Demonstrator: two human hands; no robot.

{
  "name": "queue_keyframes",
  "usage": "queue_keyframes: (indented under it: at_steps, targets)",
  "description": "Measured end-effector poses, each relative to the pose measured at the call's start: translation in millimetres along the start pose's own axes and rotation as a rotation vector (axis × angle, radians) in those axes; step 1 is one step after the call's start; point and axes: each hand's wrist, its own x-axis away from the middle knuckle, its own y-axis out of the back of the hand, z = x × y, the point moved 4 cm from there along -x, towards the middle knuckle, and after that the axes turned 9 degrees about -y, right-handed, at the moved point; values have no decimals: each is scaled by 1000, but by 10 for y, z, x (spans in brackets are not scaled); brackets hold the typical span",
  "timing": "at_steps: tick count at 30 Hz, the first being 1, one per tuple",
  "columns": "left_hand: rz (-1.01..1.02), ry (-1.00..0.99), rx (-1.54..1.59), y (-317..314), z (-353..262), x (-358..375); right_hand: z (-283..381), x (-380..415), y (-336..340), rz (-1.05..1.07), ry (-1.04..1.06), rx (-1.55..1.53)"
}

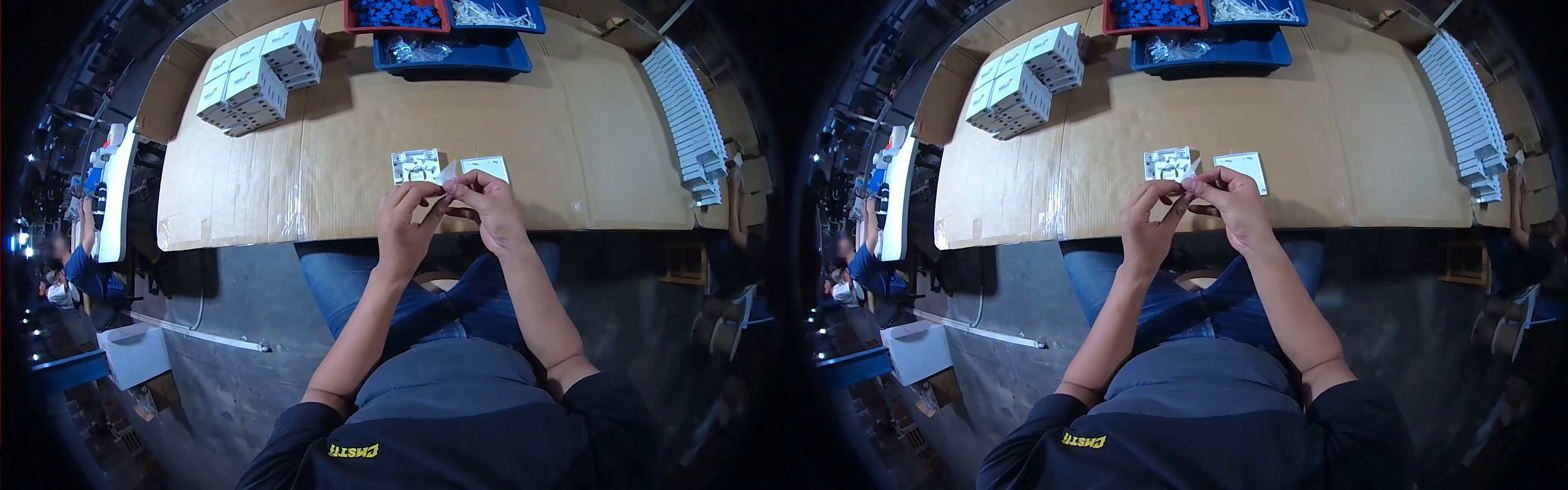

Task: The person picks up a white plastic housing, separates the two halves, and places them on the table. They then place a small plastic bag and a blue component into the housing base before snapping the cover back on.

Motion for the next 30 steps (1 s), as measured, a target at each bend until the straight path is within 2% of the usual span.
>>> queue_keyframes:
  at_steps: [3,9,12,15,18,21,25,30]
  targets:
    - [-7,-52,10,24,3,5,-32,5,20,0,-10,25]
    - [-17,-21,-22,66,-69,-3,-98,7,31,-6,-12,8]
    - [5,-19,-67,83,-71,5,-122,-18,15,29,77,10]
    - [-45,57,30,72,3,45,-134,-18,-2,-1,96,66]
    - [-132,203,133,83,33,75,-115,-7,-32,-82,312,330]
    - [-153,60,62,56,-54,72,53,185,-218,-281,825,739]
    - [-206,13,96,-63,-102,158,88,269,-279,-365,911,706]
    - [-172,13,146,-116,-130,164,59,276,-264,-319,937,637]
